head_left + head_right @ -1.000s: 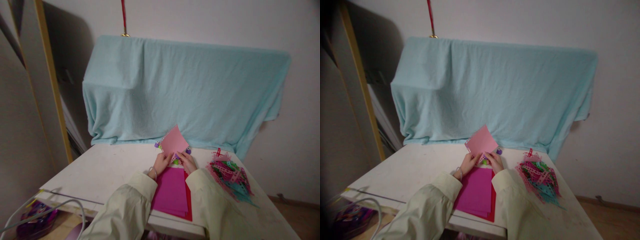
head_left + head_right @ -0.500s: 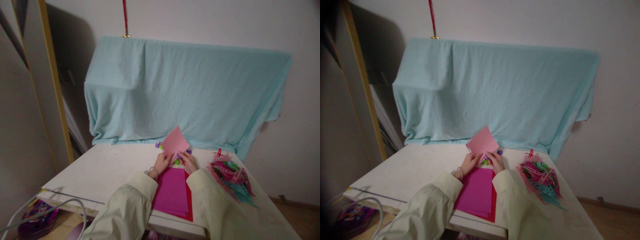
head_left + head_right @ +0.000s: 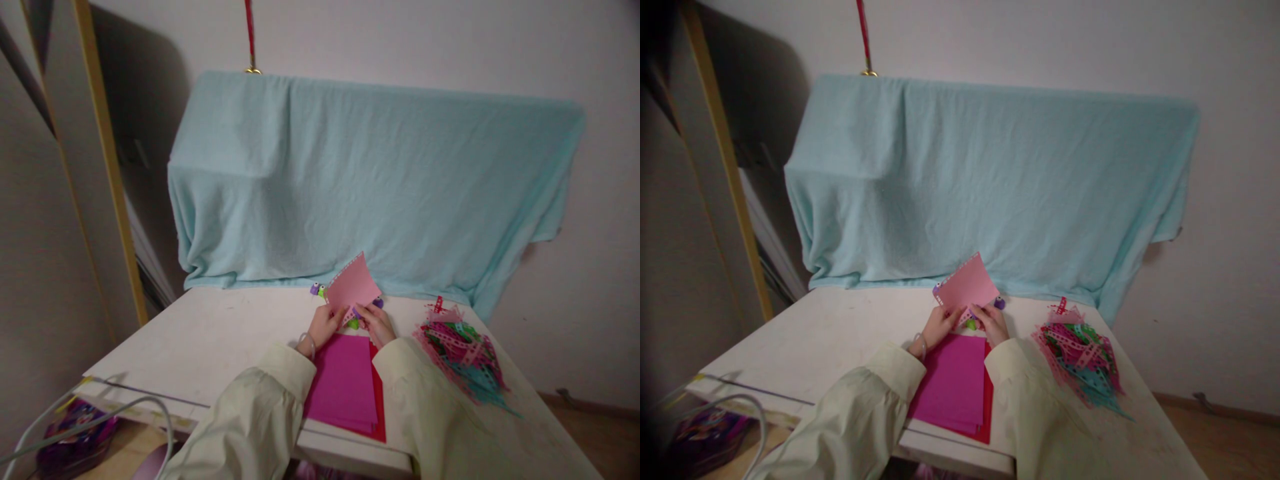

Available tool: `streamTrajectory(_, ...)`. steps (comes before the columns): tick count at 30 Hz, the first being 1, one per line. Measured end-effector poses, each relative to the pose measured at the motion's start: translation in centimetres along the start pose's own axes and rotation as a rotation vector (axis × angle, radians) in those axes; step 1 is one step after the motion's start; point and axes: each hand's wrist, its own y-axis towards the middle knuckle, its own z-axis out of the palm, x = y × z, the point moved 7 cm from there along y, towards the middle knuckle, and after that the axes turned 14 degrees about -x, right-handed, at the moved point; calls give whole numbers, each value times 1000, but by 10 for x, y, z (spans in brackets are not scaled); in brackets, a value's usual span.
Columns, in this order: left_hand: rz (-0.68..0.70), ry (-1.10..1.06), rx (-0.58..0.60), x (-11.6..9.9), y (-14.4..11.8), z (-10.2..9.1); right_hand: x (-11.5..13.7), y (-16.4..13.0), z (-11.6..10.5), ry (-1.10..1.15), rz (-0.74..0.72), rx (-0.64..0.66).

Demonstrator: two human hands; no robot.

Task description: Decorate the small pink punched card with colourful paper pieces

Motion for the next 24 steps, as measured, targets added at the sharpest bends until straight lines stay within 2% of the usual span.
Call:
streamTrajectory(8,7,-9,1,1,-1,3,4,2,-3,18,-60,24)
streamTrajectory(14,-31,-26,6,2,-3,3,9,-3,0,22,-35,-3)
streamTrajectory(17,-48,-37,-22,-2,-4,2,12,-5,-1,4,-29,-29)
streamTrajectory(22,-110,-56,-34,-11,-6,-2,9,-1,-7,-125,-134,-70)
streamTrajectory(24,-140,-63,-38,-14,-6,-5,3,1,-10,-123,-110,-75)
